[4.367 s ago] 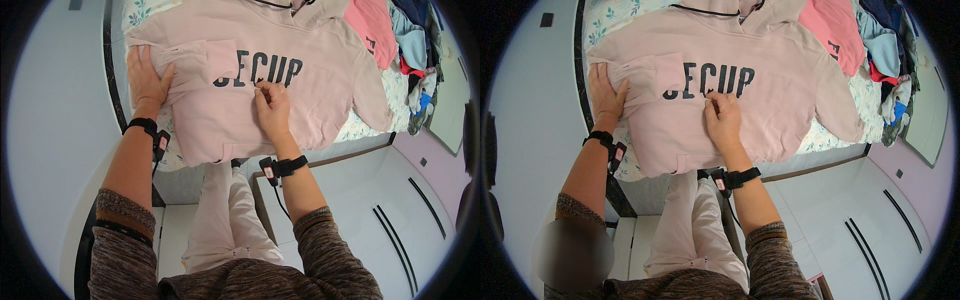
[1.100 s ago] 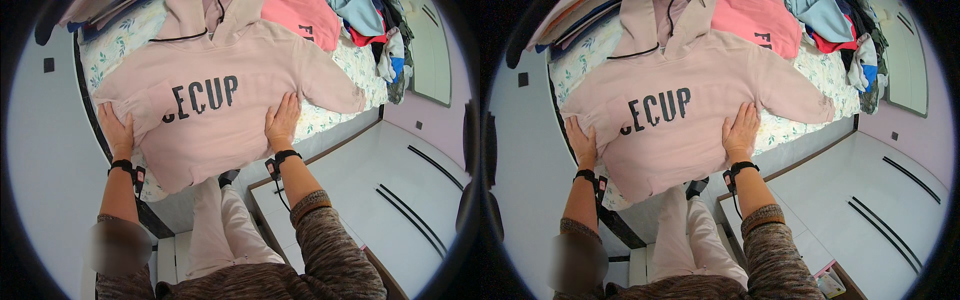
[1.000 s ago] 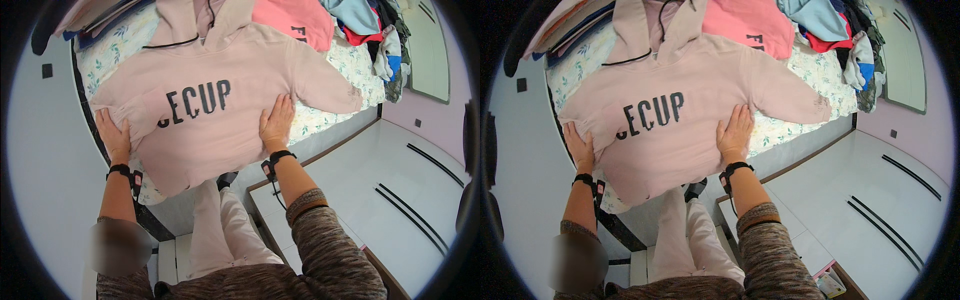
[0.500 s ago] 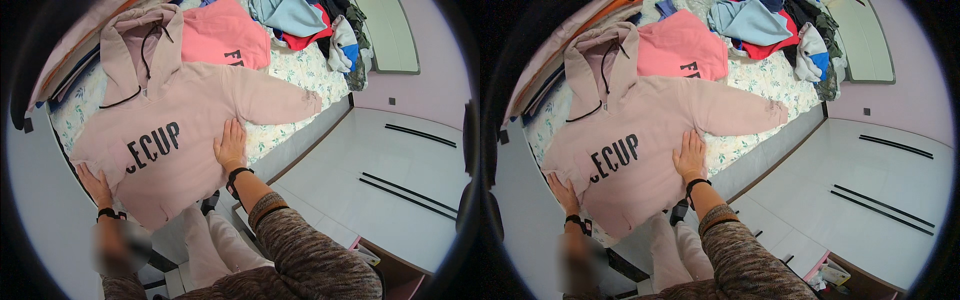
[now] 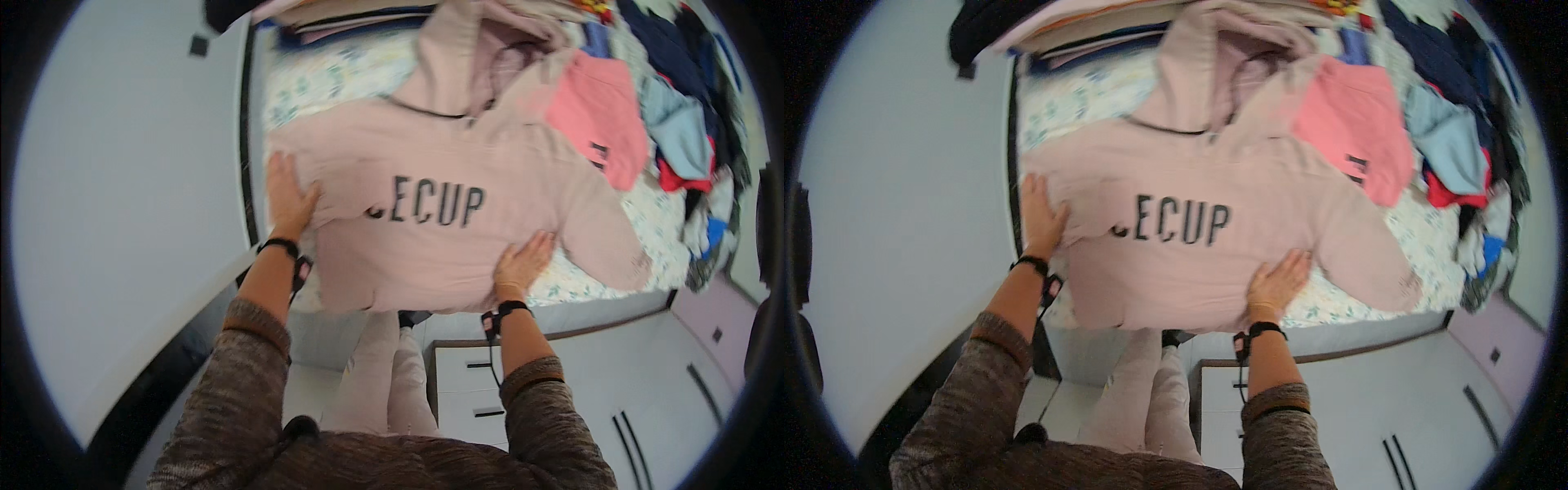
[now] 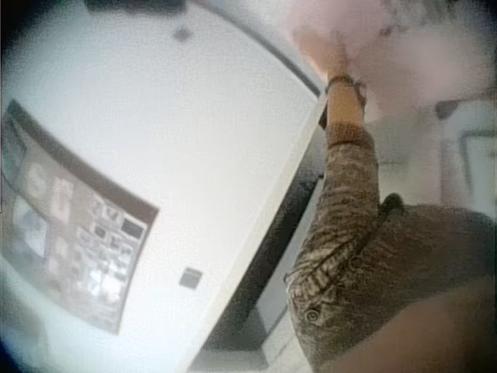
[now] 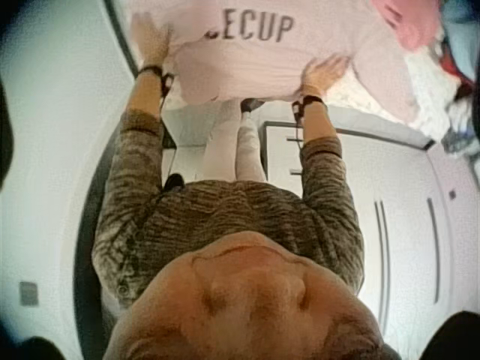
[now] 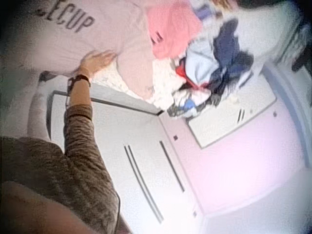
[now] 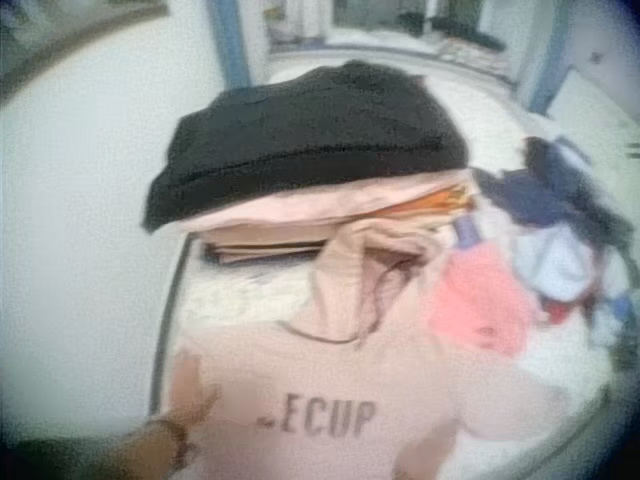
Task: The person folds several garments on a bed, including a pink hoodie, a blue and white jacket, and a red shirt. They smooth each item, fold sleeves and sides, and stack the folded clothes. The person also opens a wardrobe, places folded clothes inside, and closes the wardrobe.
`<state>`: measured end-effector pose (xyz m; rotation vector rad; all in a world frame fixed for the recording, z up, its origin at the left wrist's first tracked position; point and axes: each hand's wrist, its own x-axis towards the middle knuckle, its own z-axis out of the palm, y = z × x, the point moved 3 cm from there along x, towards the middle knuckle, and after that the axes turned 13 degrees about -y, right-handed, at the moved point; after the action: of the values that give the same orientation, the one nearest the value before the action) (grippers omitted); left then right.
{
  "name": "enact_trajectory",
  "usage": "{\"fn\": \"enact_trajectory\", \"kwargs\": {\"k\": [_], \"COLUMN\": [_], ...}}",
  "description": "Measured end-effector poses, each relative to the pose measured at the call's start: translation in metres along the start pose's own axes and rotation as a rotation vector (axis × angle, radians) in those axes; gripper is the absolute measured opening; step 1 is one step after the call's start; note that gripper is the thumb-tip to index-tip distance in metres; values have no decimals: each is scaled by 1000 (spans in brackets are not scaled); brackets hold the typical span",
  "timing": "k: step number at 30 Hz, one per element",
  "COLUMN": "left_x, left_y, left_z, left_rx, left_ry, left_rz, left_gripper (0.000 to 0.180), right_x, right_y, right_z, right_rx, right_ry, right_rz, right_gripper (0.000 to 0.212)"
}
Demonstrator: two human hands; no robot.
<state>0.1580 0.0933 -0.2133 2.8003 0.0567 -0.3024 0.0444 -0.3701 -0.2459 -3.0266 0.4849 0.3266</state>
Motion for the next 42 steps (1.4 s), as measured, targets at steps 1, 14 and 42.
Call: {"fn": "enact_trajectory", "kwargs": {"k": [1, 14, 42], "left_x": [1, -3, 2], "left_y": [-1, -13, -5], "left_z": [0, 4, 3], "left_rx": [-33, 55, 49], "left_ry": [-2, -1, 19], "left_rz": [-5, -69, -15], "left_gripper": [75, 65, 64], "right_x": [-1, -2, 0], "right_y": [-1, -8, -8], "right_z": [1, -3, -9], "right_rx": [25, -87, 15], "right_ry": [-3, -46, -49], "right_rz": [-10, 1, -59], "right_gripper": [74, 67, 72]}}
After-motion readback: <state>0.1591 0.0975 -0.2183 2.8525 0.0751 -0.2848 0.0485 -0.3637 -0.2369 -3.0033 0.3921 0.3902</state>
